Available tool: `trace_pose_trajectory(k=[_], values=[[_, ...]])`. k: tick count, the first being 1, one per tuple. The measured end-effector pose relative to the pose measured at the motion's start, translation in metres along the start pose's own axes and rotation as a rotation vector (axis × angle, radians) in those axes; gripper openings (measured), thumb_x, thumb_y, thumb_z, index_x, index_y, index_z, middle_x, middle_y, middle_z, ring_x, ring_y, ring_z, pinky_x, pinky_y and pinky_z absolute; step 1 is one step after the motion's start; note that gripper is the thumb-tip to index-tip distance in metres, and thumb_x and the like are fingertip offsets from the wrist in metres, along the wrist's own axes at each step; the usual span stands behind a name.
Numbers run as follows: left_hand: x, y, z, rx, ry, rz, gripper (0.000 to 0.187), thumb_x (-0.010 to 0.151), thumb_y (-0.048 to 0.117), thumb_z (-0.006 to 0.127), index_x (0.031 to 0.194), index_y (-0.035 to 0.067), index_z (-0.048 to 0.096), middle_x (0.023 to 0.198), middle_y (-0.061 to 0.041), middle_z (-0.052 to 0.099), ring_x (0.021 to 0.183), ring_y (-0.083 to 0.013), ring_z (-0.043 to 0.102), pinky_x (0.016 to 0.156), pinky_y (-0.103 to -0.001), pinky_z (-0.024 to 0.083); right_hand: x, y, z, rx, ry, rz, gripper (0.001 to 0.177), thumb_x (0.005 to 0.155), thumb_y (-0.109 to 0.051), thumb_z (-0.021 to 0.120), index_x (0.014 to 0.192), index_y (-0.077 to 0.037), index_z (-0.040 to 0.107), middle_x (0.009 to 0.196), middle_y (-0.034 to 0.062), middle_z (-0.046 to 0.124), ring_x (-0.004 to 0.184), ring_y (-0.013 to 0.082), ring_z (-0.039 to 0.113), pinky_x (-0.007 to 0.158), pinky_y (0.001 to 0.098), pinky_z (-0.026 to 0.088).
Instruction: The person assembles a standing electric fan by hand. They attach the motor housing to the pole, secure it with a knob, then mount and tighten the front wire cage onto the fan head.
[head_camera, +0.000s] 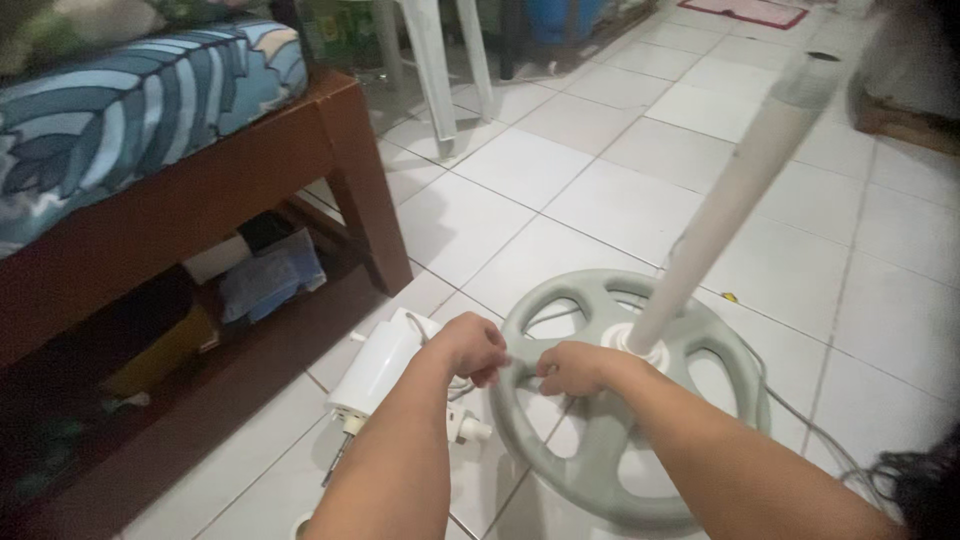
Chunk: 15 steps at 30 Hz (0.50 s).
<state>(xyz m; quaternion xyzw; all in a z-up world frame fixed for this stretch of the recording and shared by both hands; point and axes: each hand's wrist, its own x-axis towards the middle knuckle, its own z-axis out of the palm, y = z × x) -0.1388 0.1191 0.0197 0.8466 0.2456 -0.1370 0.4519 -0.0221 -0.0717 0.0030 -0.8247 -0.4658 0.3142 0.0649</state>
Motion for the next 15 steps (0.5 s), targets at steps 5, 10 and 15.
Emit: trace_pose_trajectory(k=[5,10,15], values=[[0.006,-0.021,-0.055,-0.071,0.201,0.113,0.016,0.083,0.018,0.076,0.087,0.003,0.078,0.069,-0.009,0.075,0.057,-0.0174,0.069,0.054,-0.032,0.057,0.012,-0.037,0.000,0.208,0.071,-0.016,0.038,0.083,-0.025,0.070,0.118,-0.010,0.074,0.097,0.0106,0.078,0.087,0.0212,0.076,0.081,0.0337,0.059],[-0.023,-0.062,-0.110,0.166,0.078,-0.054,0.019,0.079,0.017,0.080,0.096,0.010,0.078,0.088,-0.005,0.078,0.072,-0.0164,0.075,0.061,-0.034,0.057,0.033,-0.078,0.022,0.234,0.121,-0.164,0.033,0.083,-0.019,0.065,0.113,-0.012,0.075,0.094,0.0125,0.079,0.084,0.0215,0.075,0.080,0.0345,0.059],[-0.070,-0.100,-0.114,0.289,-0.205,-0.272,0.026,0.080,0.019,0.081,0.105,0.012,0.080,0.102,-0.004,0.077,0.082,-0.0195,0.074,0.071,-0.037,0.058,0.056,-0.112,0.065,0.085,0.127,-0.456,0.031,0.081,-0.015,0.063,0.109,-0.014,0.078,0.101,0.0124,0.077,0.089,0.0294,0.072,0.084,0.0384,0.057]])
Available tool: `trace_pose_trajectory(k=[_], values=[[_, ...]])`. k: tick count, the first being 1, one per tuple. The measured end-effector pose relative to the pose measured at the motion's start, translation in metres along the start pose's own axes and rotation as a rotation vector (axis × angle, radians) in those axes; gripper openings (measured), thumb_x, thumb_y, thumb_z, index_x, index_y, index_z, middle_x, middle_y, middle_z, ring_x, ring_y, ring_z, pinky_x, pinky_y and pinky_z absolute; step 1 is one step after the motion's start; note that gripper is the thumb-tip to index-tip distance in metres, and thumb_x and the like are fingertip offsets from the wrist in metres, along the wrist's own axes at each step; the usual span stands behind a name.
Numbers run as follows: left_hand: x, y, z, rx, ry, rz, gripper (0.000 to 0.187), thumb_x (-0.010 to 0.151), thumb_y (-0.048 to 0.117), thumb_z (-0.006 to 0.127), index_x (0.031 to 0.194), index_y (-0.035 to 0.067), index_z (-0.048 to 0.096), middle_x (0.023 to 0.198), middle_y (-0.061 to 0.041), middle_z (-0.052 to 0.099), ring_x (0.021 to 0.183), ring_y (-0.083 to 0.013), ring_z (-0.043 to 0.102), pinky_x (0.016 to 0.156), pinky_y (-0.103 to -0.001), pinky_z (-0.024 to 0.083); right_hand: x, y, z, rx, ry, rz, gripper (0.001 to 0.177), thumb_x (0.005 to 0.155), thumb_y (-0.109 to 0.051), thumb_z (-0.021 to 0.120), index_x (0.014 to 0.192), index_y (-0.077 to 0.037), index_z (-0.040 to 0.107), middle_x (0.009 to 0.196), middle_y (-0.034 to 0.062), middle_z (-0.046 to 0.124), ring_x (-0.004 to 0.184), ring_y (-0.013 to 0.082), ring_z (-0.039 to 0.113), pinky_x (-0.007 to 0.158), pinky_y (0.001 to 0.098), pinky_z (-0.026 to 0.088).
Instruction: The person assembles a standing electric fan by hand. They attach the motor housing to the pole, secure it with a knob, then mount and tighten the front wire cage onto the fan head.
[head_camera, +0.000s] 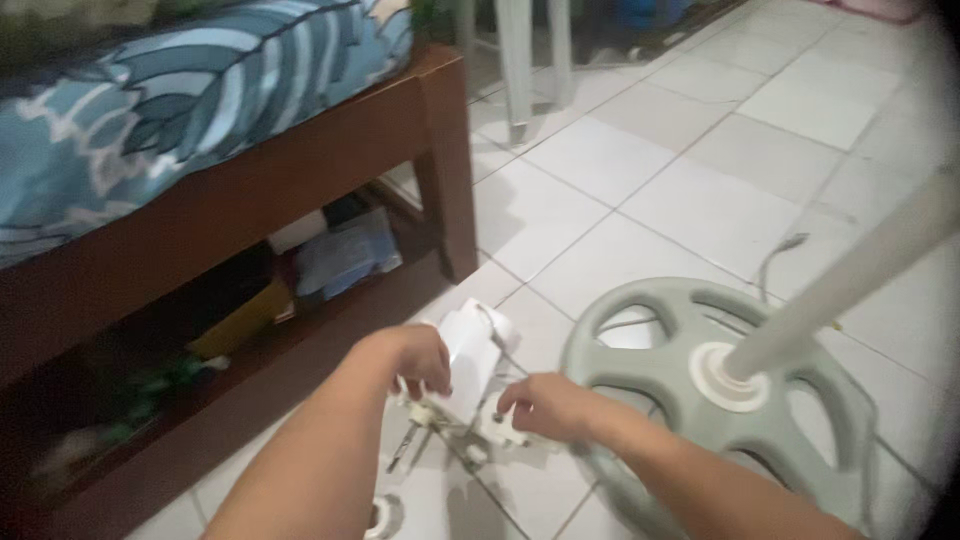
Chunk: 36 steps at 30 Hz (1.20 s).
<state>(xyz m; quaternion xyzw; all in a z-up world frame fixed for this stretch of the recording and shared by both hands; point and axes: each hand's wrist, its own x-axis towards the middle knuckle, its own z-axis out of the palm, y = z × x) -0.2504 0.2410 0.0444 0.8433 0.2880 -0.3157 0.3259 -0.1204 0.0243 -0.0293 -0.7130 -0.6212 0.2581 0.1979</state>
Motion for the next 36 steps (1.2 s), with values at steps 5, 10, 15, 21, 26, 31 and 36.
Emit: trace_pose_trajectory(k=[5,10,15,21,26,31,36], values=[[-0.027,-0.040,0.015,0.157,-0.072,-0.120,0.033,0.078,0.020,0.084,0.108,0.007,0.080,0.111,-0.009,0.079,0.086,-0.0214,0.077,0.078,-0.039,0.061,0.022,-0.035,0.054,0.003,-0.164,-0.047,0.038,0.080,-0.011,0.063,0.114,-0.018,0.077,0.099,0.0135,0.076,0.093,0.0319,0.071,0.086,0.0419,0.056],[-0.033,-0.073,0.017,0.131,-0.087,-0.162,0.039,0.079,0.021,0.081,0.115,0.008,0.077,0.121,-0.008,0.077,0.094,-0.0223,0.077,0.084,-0.041,0.060,0.050,-0.082,0.117,0.018,-0.207,-0.168,0.042,0.078,-0.009,0.068,0.119,-0.016,0.073,0.109,0.0139,0.073,0.102,0.0352,0.069,0.086,0.0470,0.054],[-0.027,-0.091,0.025,0.068,-0.115,-0.232,0.045,0.078,0.024,0.084,0.119,0.007,0.077,0.126,-0.012,0.073,0.104,-0.0257,0.074,0.090,-0.043,0.058,0.065,-0.108,0.152,-0.135,-0.140,-0.155,0.050,0.082,-0.012,0.069,0.131,-0.020,0.065,0.109,0.0112,0.070,0.099,0.0340,0.069,0.083,0.0476,0.055],[-0.026,-0.099,0.023,0.053,-0.126,-0.193,0.046,0.079,0.025,0.083,0.119,0.003,0.075,0.121,-0.016,0.075,0.104,-0.0280,0.074,0.088,-0.043,0.059,0.077,-0.121,0.196,-0.389,-0.284,-0.092,0.065,0.086,-0.018,0.069,0.145,-0.033,0.047,0.126,0.0177,0.054,0.098,0.0399,0.066,0.073,0.0515,0.058],[-0.021,-0.095,0.024,0.069,-0.115,-0.176,0.042,0.080,0.025,0.081,0.117,0.005,0.077,0.117,-0.015,0.076,0.101,-0.0263,0.074,0.087,-0.043,0.058,0.066,-0.109,0.202,-0.273,-0.373,-0.029,0.040,0.098,-0.029,0.058,0.138,-0.029,0.057,0.122,0.0140,0.059,0.102,0.0368,0.067,0.081,0.0515,0.056],[-0.006,-0.083,0.022,0.075,-0.077,-0.068,0.032,0.081,0.023,0.077,0.104,0.002,0.079,0.108,-0.014,0.080,0.092,-0.0244,0.076,0.081,-0.043,0.060,0.033,-0.107,0.146,-0.029,-0.428,0.021,0.046,0.095,-0.028,0.061,0.141,-0.025,0.058,0.121,0.0155,0.059,0.107,0.0382,0.066,0.090,0.0497,0.053],[0.008,-0.042,0.012,0.114,0.197,-0.069,0.028,0.082,0.026,0.075,0.092,0.000,0.081,0.097,-0.013,0.083,0.087,-0.0258,0.079,0.080,-0.039,0.060,0.003,-0.103,0.069,0.074,-0.249,-0.247,0.056,0.089,-0.019,0.072,0.142,-0.013,0.060,0.128,0.0199,0.067,0.120,0.0387,0.067,0.101,0.0453,0.052]])
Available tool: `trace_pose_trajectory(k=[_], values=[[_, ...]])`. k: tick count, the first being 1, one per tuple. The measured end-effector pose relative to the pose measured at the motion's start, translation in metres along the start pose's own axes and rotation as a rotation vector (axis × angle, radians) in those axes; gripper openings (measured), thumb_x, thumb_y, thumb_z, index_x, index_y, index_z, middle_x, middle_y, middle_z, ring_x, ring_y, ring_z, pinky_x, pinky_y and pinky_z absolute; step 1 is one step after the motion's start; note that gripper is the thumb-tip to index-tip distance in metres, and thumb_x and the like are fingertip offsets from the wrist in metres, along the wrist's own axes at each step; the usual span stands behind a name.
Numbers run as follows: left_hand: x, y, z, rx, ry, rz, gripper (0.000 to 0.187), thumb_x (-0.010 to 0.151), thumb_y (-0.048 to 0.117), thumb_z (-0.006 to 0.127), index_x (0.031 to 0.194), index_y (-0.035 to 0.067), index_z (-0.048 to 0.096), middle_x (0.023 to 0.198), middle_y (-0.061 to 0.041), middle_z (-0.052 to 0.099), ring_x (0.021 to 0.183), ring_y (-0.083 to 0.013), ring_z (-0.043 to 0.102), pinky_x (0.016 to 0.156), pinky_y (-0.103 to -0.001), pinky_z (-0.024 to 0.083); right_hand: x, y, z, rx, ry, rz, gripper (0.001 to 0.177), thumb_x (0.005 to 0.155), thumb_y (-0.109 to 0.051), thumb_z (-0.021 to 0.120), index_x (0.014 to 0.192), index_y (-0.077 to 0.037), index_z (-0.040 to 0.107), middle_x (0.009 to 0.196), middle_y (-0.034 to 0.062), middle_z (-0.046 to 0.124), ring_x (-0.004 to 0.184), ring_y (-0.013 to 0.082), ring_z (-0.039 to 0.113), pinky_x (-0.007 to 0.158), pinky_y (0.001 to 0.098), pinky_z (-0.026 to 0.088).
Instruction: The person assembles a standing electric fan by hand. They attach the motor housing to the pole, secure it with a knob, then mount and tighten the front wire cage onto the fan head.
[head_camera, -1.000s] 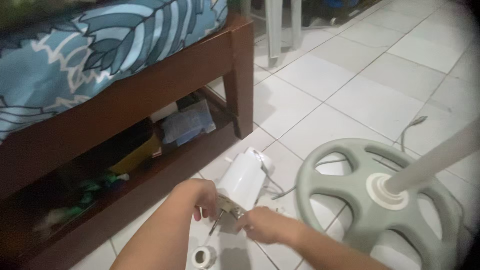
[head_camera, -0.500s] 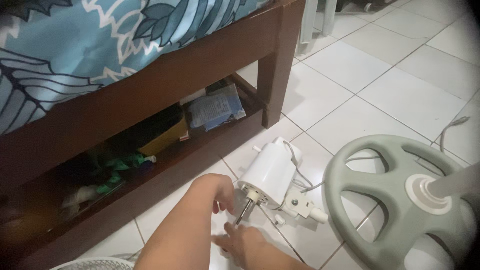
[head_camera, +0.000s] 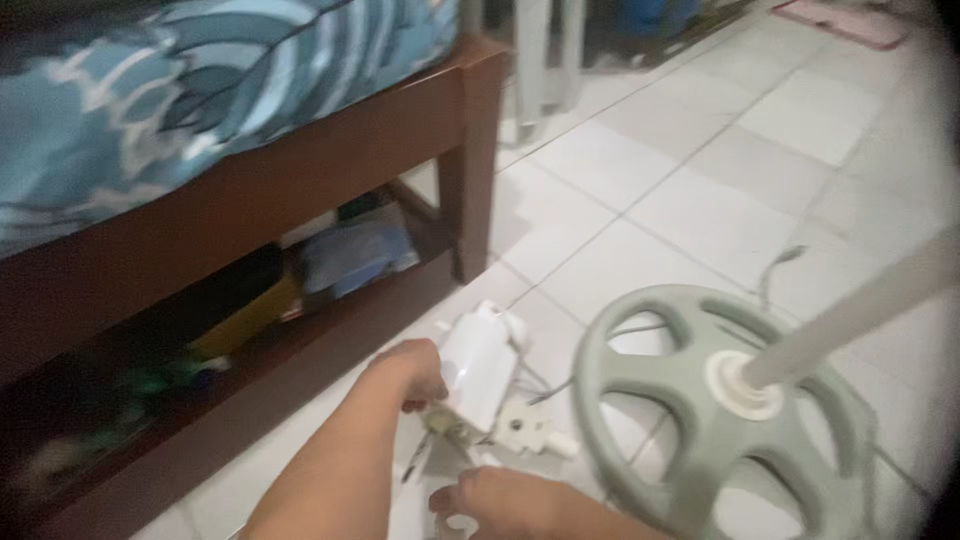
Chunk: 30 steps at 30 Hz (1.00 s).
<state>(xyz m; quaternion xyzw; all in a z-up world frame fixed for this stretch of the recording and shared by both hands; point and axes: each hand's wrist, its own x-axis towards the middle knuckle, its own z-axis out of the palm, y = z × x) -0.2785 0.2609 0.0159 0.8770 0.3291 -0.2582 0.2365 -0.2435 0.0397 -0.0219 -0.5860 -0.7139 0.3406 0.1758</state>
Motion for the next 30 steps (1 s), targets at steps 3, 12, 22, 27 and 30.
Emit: trace_pose_trajectory(k=[3,12,22,27,30], values=[[0.002,0.038,-0.011,-0.069,0.285,0.061,0.028,0.082,0.031,0.079,0.098,0.008,0.079,0.101,-0.012,0.074,0.095,-0.0293,0.071,0.083,-0.043,0.056,-0.026,0.002,-0.039,-0.081,-0.219,0.364,0.072,0.076,-0.018,0.075,0.145,-0.018,0.053,0.123,0.0206,0.064,0.114,0.0401,0.062,0.096,0.0492,0.049],[-0.069,0.304,-0.063,-0.672,0.672,1.104,0.043,0.081,0.035,0.078,0.116,0.012,0.075,0.111,-0.010,0.076,0.097,-0.0236,0.074,0.084,-0.037,0.058,-0.159,0.017,-0.131,-0.305,0.095,0.204,0.070,0.072,-0.021,0.080,0.138,-0.011,0.059,0.124,0.0224,0.068,0.116,0.0414,0.062,0.100,0.0469,0.048],[-0.165,0.476,-0.119,0.022,0.950,1.018,0.039,0.089,0.039,0.071,0.121,0.018,0.061,0.116,-0.011,0.067,0.112,-0.0369,0.063,0.091,-0.054,0.051,-0.303,-0.067,-0.290,-0.229,0.252,0.652,0.074,0.070,-0.035,0.080,0.138,-0.016,0.061,0.124,0.0112,0.072,0.112,0.0233,0.068,0.097,0.0343,0.052],[-0.169,0.489,-0.129,0.091,1.008,1.076,0.036,0.084,0.034,0.074,0.111,0.012,0.064,0.114,-0.013,0.067,0.106,-0.0359,0.065,0.085,-0.051,0.053,-0.370,-0.108,-0.341,-0.178,0.391,0.821,0.084,0.065,-0.038,0.083,0.144,-0.022,0.059,0.109,0.0089,0.076,0.096,0.0228,0.074,0.084,0.0336,0.059],[-0.173,0.495,-0.135,0.153,0.950,0.967,0.037,0.082,0.038,0.076,0.104,0.009,0.071,0.112,-0.015,0.069,0.106,-0.0341,0.066,0.086,-0.048,0.054,-0.399,-0.121,-0.365,-0.140,0.519,0.952,0.081,0.066,-0.034,0.085,0.142,-0.021,0.060,0.105,0.0109,0.077,0.092,0.0227,0.077,0.082,0.0354,0.061]])
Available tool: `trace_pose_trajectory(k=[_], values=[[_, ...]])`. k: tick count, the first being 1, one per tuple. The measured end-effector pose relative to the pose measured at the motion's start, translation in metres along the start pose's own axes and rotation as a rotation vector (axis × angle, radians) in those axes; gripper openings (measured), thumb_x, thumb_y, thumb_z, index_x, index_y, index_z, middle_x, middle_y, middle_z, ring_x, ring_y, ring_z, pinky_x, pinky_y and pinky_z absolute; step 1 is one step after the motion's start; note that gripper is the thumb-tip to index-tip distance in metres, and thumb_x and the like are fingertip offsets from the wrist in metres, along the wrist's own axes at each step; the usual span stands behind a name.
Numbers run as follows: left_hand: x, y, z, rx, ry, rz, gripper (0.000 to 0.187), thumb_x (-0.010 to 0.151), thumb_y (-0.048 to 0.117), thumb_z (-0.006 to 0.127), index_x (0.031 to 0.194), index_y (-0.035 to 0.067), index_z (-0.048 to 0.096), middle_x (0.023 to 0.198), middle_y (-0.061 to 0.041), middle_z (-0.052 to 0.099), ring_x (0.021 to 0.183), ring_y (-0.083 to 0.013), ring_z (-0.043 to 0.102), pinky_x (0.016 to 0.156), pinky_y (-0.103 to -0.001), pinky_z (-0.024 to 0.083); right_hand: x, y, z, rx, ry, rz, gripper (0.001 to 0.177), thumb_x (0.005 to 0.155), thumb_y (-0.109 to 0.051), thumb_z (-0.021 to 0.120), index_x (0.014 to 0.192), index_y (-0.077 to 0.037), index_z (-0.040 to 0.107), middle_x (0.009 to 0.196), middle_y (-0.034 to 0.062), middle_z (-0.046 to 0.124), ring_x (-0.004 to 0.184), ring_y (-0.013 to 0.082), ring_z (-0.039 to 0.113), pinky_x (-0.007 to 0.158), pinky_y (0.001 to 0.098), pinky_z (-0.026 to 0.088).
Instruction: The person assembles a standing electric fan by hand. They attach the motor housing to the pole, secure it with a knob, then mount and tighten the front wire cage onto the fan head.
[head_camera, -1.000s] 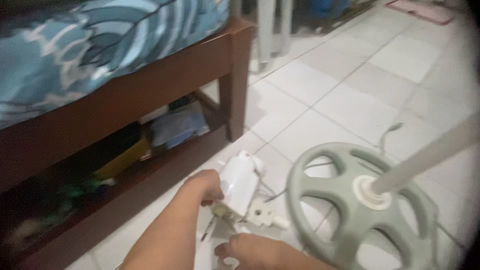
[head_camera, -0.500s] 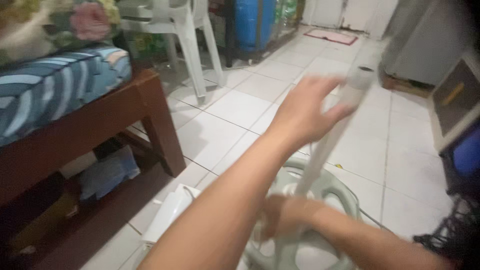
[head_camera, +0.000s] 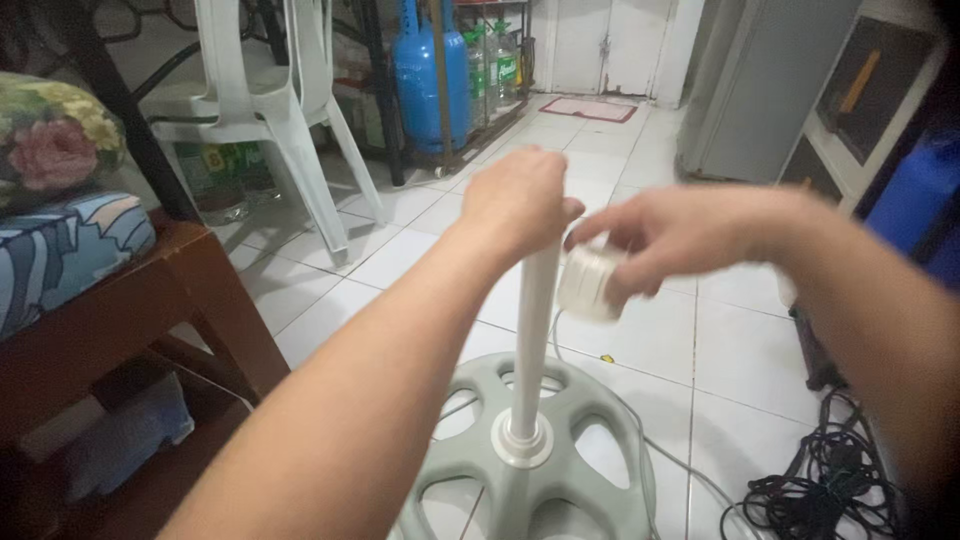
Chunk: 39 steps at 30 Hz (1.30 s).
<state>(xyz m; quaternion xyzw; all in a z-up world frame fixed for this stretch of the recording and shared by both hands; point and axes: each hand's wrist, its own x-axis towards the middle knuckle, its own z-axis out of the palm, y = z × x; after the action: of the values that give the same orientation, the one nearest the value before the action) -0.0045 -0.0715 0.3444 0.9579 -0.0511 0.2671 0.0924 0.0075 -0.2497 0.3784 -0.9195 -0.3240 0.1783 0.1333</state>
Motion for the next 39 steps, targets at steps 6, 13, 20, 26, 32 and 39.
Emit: trace_pose_trajectory(k=[6,13,20,26,32,39], values=[[0.013,-0.014,-0.001,-0.061,-0.300,-0.076,0.030,0.082,0.034,0.073,0.096,0.009,0.082,0.098,-0.018,0.077,0.094,-0.0324,0.074,0.088,-0.041,0.058,-0.008,0.013,-0.043,0.077,0.337,0.011,0.071,0.072,-0.025,0.082,0.141,-0.014,0.067,0.101,0.0195,0.077,0.087,0.0314,0.076,0.079,0.0387,0.059],[0.025,-0.011,-0.002,0.003,-0.357,-0.149,0.034,0.079,0.032,0.079,0.091,0.000,0.078,0.091,-0.021,0.075,0.085,-0.0330,0.075,0.078,-0.042,0.059,-0.005,0.012,-0.039,0.151,0.394,-0.057,0.062,0.076,-0.028,0.081,0.134,-0.014,0.066,0.101,0.0203,0.079,0.089,0.0282,0.078,0.082,0.0386,0.062],[0.037,-0.012,-0.024,-0.009,-0.383,-0.085,0.037,0.076,0.034,0.082,0.086,-0.002,0.079,0.085,-0.021,0.075,0.077,-0.0304,0.072,0.073,-0.043,0.058,-0.001,0.011,-0.042,0.208,0.370,-0.116,0.062,0.074,-0.028,0.077,0.134,-0.014,0.066,0.103,0.0182,0.079,0.090,0.0266,0.078,0.082,0.0369,0.063],[0.048,-0.013,-0.040,-0.175,-0.303,-0.097,0.022,0.077,0.026,0.080,0.088,0.008,0.084,0.084,-0.011,0.077,0.076,-0.0234,0.071,0.070,-0.039,0.057,0.000,0.015,-0.050,0.299,0.424,-0.099,0.068,0.078,-0.030,0.076,0.142,-0.015,0.059,0.104,0.0182,0.079,0.091,0.0266,0.078,0.084,0.0359,0.062],[0.056,-0.004,-0.063,0.008,-0.409,0.060,0.021,0.076,0.024,0.081,0.093,0.011,0.081,0.086,-0.010,0.078,0.078,-0.0229,0.073,0.069,-0.039,0.058,0.002,0.020,-0.056,0.295,0.517,-0.053,0.067,0.078,-0.025,0.076,0.141,-0.010,0.060,0.107,0.0210,0.077,0.090,0.0281,0.077,0.082,0.0401,0.063],[0.063,-0.021,-0.021,0.259,-0.474,0.255,0.023,0.078,0.026,0.077,0.093,0.008,0.081,0.088,-0.016,0.076,0.080,-0.0307,0.071,0.072,-0.042,0.055,-0.003,0.017,-0.059,0.344,0.501,-0.077,0.068,0.076,-0.024,0.077,0.140,-0.008,0.058,0.104,0.0231,0.077,0.089,0.0280,0.078,0.082,0.0364,0.063]])
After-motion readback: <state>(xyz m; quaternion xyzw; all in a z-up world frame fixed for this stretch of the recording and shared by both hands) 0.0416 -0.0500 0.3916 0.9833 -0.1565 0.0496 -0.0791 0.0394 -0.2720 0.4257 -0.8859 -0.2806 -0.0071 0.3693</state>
